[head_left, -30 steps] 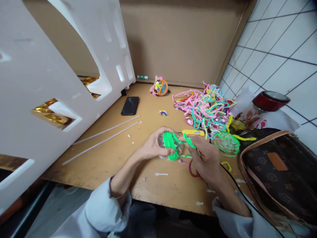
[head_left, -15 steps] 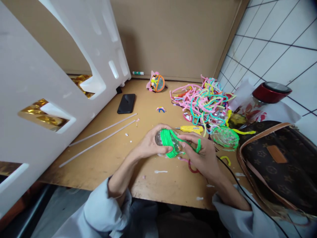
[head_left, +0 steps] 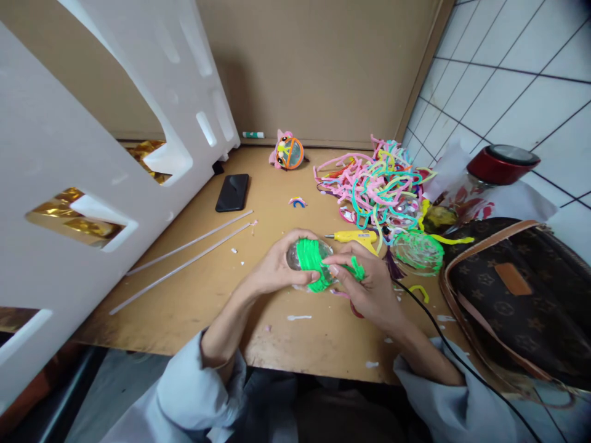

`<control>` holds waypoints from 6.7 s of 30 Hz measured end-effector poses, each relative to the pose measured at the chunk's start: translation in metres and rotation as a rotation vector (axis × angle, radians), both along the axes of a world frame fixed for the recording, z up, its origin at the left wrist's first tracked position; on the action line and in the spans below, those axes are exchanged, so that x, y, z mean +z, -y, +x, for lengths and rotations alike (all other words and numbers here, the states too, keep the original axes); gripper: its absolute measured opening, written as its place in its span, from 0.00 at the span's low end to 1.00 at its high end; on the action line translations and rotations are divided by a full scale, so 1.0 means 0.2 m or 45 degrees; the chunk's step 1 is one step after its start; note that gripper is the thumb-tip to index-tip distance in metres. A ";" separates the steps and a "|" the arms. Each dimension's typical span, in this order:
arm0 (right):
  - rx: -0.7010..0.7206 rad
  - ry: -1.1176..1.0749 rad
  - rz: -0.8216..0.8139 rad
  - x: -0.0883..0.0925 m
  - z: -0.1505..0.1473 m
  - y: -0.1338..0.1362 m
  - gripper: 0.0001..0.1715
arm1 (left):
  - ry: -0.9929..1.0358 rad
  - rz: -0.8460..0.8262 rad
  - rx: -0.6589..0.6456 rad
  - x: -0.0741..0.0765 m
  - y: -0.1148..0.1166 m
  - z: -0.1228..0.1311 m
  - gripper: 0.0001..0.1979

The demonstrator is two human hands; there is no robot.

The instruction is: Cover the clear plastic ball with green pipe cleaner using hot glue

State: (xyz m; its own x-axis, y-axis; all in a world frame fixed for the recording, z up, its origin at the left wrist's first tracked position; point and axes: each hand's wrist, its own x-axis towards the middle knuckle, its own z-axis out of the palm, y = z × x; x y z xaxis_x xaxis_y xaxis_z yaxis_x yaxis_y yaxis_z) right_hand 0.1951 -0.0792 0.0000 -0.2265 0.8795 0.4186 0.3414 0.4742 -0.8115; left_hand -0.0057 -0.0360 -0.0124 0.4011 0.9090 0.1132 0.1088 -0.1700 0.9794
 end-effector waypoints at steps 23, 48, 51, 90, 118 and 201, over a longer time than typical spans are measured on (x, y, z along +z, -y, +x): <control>0.054 0.046 0.096 -0.02 0.00 -0.02 0.12 | -0.091 0.025 -0.007 -0.01 0.01 -0.01 0.32; 0.076 0.027 0.084 -0.03 0.00 -0.03 0.12 | -0.088 0.023 -0.026 0.00 0.02 -0.01 0.30; 0.077 0.023 0.080 -0.03 0.00 -0.03 0.13 | -0.086 0.023 -0.026 0.01 0.02 -0.01 0.30; 0.118 0.049 0.122 -0.02 0.00 -0.03 0.12 | -0.061 0.046 -0.029 -0.01 0.01 -0.02 0.27; 0.063 0.028 0.084 -0.04 -0.02 -0.03 0.16 | 0.004 0.047 -0.025 -0.03 0.00 -0.02 0.27; -0.121 0.509 0.745 -0.08 -0.02 -0.05 0.16 | 0.045 0.194 -0.041 -0.01 0.02 0.01 0.16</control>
